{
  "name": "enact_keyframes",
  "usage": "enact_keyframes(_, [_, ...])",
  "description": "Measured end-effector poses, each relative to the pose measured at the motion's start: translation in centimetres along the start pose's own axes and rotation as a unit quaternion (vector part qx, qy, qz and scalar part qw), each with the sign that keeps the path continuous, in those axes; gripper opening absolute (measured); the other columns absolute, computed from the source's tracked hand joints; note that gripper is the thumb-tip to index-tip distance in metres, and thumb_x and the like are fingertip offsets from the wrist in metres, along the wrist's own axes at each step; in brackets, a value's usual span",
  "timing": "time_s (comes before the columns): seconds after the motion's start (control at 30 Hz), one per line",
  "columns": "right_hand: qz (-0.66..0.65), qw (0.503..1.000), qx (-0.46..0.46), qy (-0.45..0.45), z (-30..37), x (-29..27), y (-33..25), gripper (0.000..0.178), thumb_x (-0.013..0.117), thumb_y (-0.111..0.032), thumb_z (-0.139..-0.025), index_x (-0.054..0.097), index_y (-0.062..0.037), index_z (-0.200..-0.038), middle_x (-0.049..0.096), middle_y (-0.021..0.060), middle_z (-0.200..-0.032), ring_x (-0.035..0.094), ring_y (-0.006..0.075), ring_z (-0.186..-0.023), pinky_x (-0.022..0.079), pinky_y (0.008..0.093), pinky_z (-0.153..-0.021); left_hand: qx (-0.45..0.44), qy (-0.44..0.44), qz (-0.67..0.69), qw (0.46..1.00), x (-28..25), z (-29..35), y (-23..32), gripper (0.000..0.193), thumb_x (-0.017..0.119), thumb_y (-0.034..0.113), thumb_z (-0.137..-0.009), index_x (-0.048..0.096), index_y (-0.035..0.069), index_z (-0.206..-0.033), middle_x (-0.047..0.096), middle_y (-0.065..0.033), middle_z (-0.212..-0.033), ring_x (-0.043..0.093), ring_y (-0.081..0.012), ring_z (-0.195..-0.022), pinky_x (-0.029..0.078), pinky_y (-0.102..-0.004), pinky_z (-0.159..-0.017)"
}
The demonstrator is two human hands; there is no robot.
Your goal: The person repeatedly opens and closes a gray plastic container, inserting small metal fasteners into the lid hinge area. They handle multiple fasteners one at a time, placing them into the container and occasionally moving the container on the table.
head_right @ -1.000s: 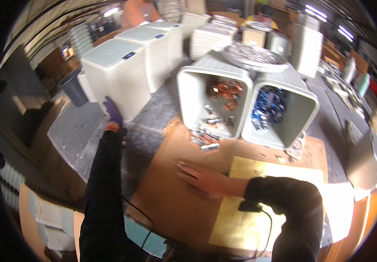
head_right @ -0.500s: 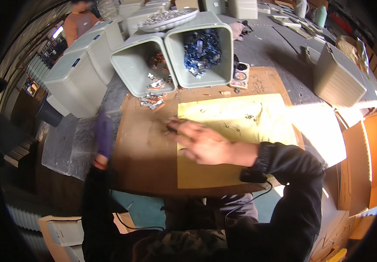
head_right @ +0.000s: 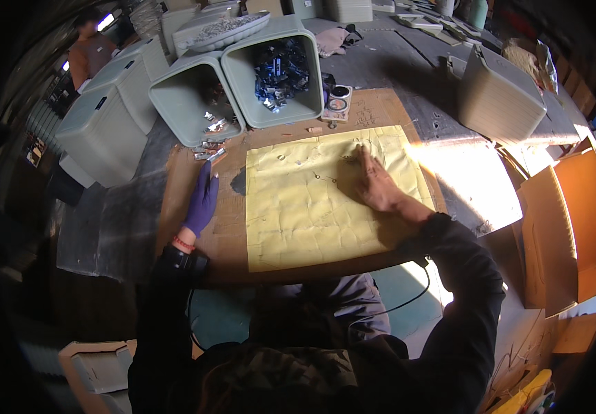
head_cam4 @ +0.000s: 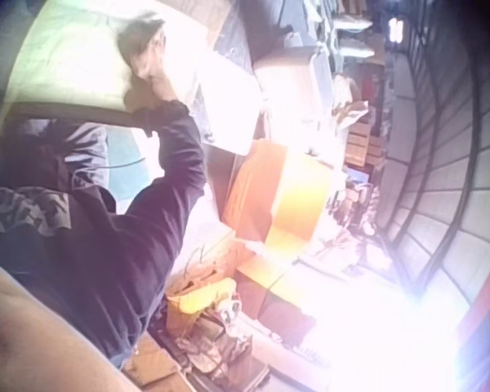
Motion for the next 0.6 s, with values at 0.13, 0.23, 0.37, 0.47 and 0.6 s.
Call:
enact_keyframes(0.13, [-0.029,0.996,0.017,-0.086,-1.4,1.6,-5.6,0.095,0.061,-0.014,-0.093,-0.004,0.0052,-0.160,0.020,0.0328,-0.163,0.023,0.0446,-0.152,0.023,0.0447,-0.126,-0.047,0.113,-0.003,0.992,-2.1,-3.1,-3.2,0.057,0.050,0.032,-0.109,0.040,-0.006,-0.150,0.051,-0.0264,-0.147,0.050,-0.0374,-0.137,0.040,-0.0406,-0.112])
enact_keyframes(0.23, [-0.034,0.999,-0.021,0.026,-3.9,-3.4,-11.5,0.077,0.065,-0.003,-0.092,0.025,0.0030,-0.157,0.035,0.0274,-0.159,0.031,0.0395,-0.151,0.027,0.0418,-0.124,-0.120,0.245,0.193,0.942,-4.7,-4.4,-6.5,0.053,0.050,0.038,-0.108,0.054,-0.004,-0.139,0.062,-0.0191,-0.136,0.059,-0.0285,-0.126,0.045,-0.0380,-0.106])
enact_keyframes(0.37, [-0.098,0.954,-0.189,0.211,-14.8,-13.6,-17.9,0.050,0.069,0.007,-0.081,0.061,-0.0039,-0.129,0.062,0.0182,-0.128,0.060,0.0380,-0.123,0.047,0.0429,-0.105,-0.224,0.247,0.370,0.867,-5.9,-4.4,-9.5,0.064,0.039,0.052,-0.109,0.064,-0.004,-0.128,0.069,-0.0153,-0.124,0.066,-0.0219,-0.109,0.050,-0.0347,-0.099])
enact_keyframes(0.47, [-0.093,0.954,-0.225,0.176,-27.3,-17.8,-21.1,0.037,0.071,-0.005,-0.088,0.065,-0.0033,-0.125,0.065,0.0145,-0.122,0.068,0.0264,-0.111,0.054,0.0370,-0.093,-0.248,0.226,0.389,0.858,-6.0,-3.9,-10.2,0.074,0.030,0.057,-0.109,0.066,-0.006,-0.124,0.071,-0.0148,-0.115,0.067,-0.0226,-0.101,0.052,-0.0355,-0.096])
enact_keyframes(0.6, [0.068,0.988,-0.121,0.074,-44.2,-17.8,-23.0,0.043,0.081,-0.023,-0.084,0.071,0.0003,-0.119,0.074,0.0173,-0.114,0.070,0.0244,-0.101,0.053,0.0350,-0.089,-0.260,0.224,0.417,0.842,-5.8,-4.0,-10.9,0.071,0.029,0.055,-0.111,0.070,-0.003,-0.116,0.073,-0.0096,-0.103,0.065,-0.0206,-0.092,0.052,-0.0352,-0.091])
Point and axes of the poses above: each hand's wrist, its own z-axis away from the middle knuckle, its own x-axis out of the palm, y = z × x, the point moved 4 cm from there along -z, towards the middle knuckle
